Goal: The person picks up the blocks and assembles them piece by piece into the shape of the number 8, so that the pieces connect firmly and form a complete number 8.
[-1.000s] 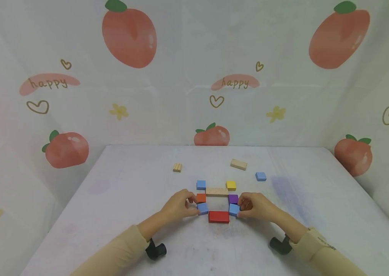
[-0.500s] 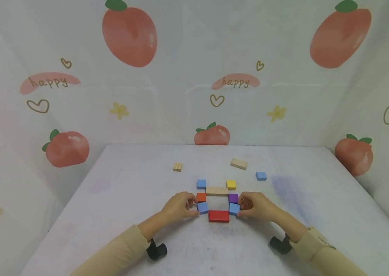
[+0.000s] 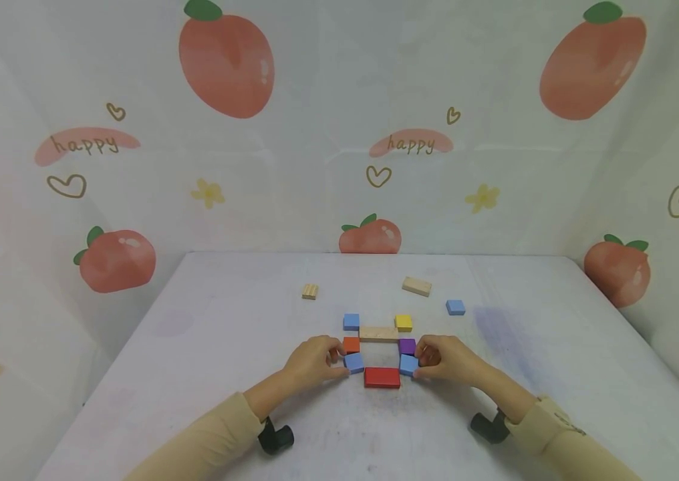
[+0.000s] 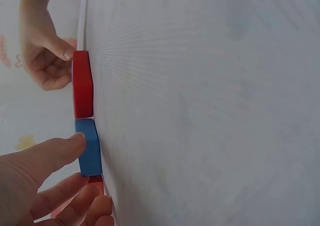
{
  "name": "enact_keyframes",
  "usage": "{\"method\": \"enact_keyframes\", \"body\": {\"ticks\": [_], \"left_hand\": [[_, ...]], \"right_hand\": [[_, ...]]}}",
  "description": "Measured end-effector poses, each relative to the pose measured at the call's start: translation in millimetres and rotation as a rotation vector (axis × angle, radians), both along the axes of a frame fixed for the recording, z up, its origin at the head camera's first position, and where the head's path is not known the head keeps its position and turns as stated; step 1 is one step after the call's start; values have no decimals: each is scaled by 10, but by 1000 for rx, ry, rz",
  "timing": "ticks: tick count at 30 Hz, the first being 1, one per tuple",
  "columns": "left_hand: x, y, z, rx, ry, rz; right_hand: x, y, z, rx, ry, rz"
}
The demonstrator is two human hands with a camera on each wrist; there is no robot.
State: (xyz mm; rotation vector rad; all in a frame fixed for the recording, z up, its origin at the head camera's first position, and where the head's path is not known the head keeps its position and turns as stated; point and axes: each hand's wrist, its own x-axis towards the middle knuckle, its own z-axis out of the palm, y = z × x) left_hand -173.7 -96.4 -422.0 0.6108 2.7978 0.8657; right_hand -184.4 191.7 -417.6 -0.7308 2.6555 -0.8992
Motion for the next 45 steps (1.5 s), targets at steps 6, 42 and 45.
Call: {"method": "enact_keyframes", "body": {"ticks": [6,42,45], "left_hand": [[4,13,12,-14,9,7],[22,19,36,-21,23,10],[17,18,27,-23,23,9]], "right_hand": [[-2,0,-11,1,6,2],[-13,-7,-28,-5,4,9],[-12,-8,-26,-2,2,7]]}}
